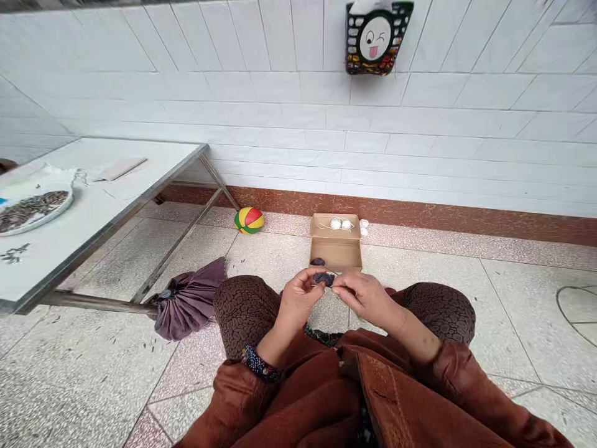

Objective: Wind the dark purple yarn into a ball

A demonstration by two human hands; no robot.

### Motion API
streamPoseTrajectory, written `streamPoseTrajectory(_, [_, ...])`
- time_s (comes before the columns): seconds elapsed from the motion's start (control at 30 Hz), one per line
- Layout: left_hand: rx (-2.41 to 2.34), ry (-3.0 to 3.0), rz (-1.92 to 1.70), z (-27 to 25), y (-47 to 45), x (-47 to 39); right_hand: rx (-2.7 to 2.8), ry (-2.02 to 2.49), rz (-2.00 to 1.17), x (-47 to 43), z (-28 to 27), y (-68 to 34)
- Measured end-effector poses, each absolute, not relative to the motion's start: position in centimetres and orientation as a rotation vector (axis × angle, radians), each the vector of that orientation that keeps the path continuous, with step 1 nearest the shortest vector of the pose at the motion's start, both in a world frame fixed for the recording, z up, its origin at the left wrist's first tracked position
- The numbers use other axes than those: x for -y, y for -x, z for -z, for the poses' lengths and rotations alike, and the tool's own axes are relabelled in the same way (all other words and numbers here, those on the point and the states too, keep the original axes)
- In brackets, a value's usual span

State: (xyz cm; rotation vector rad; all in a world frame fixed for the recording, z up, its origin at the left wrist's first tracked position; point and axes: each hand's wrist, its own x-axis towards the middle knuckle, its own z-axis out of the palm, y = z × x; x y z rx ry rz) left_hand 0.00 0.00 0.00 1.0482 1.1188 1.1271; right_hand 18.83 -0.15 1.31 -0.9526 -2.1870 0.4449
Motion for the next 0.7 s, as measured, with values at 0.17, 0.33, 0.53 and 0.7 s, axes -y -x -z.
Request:
streamPoseTrajectory(0.17, [-1.079, -1.053, -1.084, 0.3, -0.1, 0.1, 2.143, 0.96, -0.467, -2.1, -1.9, -18.7])
streamPoseTrajectory(0.33, [-0.885, -0.923, -1.099, 0.1, 0.0, 0.2, 1.99, 0.941, -0.578, -3.5, -0.4, -17.8])
streamPoseTrajectory(0.53, [-0.798, -0.79, -1.058, -0.6, 0.2, 0.5, 1.827, 1.04, -0.724, -2.1, 2.6, -16.8])
streamPoseTrajectory(0.7, [-0.802, -0.738, -1.107, -0.4, 0.1, 0.3, 1.95, 1.114, -0.734, -0.4, 4.4, -17.2])
